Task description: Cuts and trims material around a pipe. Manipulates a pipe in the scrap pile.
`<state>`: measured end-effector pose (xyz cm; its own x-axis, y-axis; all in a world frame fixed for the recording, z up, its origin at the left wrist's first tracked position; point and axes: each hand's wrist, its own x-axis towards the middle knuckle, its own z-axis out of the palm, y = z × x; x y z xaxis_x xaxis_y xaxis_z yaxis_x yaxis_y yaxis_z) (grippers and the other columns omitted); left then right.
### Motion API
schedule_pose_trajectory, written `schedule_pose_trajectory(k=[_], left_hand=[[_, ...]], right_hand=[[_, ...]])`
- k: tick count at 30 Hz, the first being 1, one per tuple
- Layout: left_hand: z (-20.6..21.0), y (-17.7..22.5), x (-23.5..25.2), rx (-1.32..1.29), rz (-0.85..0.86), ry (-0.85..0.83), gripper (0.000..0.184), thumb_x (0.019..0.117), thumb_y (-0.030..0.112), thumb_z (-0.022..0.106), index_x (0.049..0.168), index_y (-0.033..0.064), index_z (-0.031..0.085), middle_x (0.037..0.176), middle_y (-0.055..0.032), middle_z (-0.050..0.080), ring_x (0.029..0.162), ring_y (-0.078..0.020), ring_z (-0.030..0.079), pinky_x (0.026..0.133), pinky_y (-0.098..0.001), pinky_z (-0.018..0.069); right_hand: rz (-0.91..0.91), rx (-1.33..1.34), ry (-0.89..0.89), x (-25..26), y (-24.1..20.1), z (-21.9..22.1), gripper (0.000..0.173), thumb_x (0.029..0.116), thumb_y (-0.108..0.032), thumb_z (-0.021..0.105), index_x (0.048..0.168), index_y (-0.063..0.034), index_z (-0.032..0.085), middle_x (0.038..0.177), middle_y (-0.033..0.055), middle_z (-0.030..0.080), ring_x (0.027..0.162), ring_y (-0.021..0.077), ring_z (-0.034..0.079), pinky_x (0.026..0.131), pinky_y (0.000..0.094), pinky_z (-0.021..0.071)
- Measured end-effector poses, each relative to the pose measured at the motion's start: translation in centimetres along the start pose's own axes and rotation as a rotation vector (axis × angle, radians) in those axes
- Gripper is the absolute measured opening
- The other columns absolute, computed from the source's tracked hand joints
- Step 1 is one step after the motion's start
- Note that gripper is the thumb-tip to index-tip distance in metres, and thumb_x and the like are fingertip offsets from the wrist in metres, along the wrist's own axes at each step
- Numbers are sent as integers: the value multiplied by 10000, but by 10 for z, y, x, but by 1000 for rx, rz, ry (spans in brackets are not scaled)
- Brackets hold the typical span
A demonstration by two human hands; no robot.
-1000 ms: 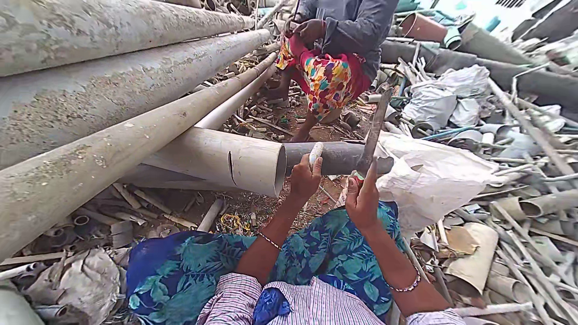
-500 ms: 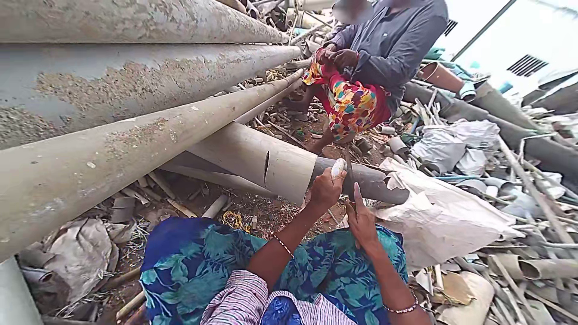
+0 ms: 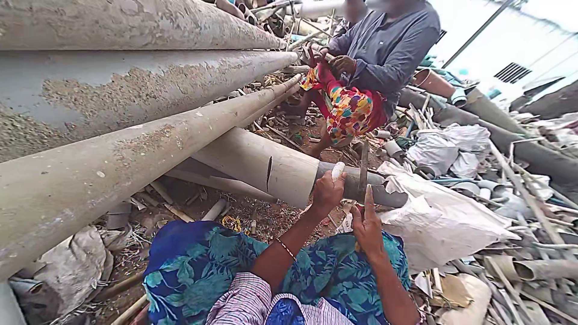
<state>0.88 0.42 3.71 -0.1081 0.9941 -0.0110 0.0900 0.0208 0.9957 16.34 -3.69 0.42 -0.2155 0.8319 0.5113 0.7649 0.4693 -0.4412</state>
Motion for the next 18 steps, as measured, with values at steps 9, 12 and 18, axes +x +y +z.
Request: schedule_pose_trajectory(k=[9, 12, 18], left_hand=[[10, -9, 8, -250, -102, -66, 397, 1106, 325, 462, 1082, -45, 601, 690, -53, 528, 555, -132, 511, 584, -299, 480], [8, -9, 11, -235, -83, -59, 395, 1104, 323, 466, 1065, -45, 604, 676, -48, 529, 542, -123, 512, 569, -287, 479], [9, -3, 4, -104, -76, -89, 418, 1106, 339, 456, 1158, -43, 617, 794, -115, 597, 680, -211, 579, 713, -387, 518]], right_hand=[[-102, -1, 99, -7, -12, -17, 613, 1015, -108, 485, 1533, 148, 279, 1023, 267, 679, 650, 141, 595, 637, 290, 521], [-166, -2, 192, -7, -15, -21, 636, 1038, -154, 483, 1506, 205, 245, 952, 249, 664, 610, 103, 580, 583, 249, 512], [150, -76, -201, -10, 7, -6, 629, 1042, -57, 452, 1597, 62, 182, 1002, 309, 667, 777, 400, 661, 778, 542, 525]])
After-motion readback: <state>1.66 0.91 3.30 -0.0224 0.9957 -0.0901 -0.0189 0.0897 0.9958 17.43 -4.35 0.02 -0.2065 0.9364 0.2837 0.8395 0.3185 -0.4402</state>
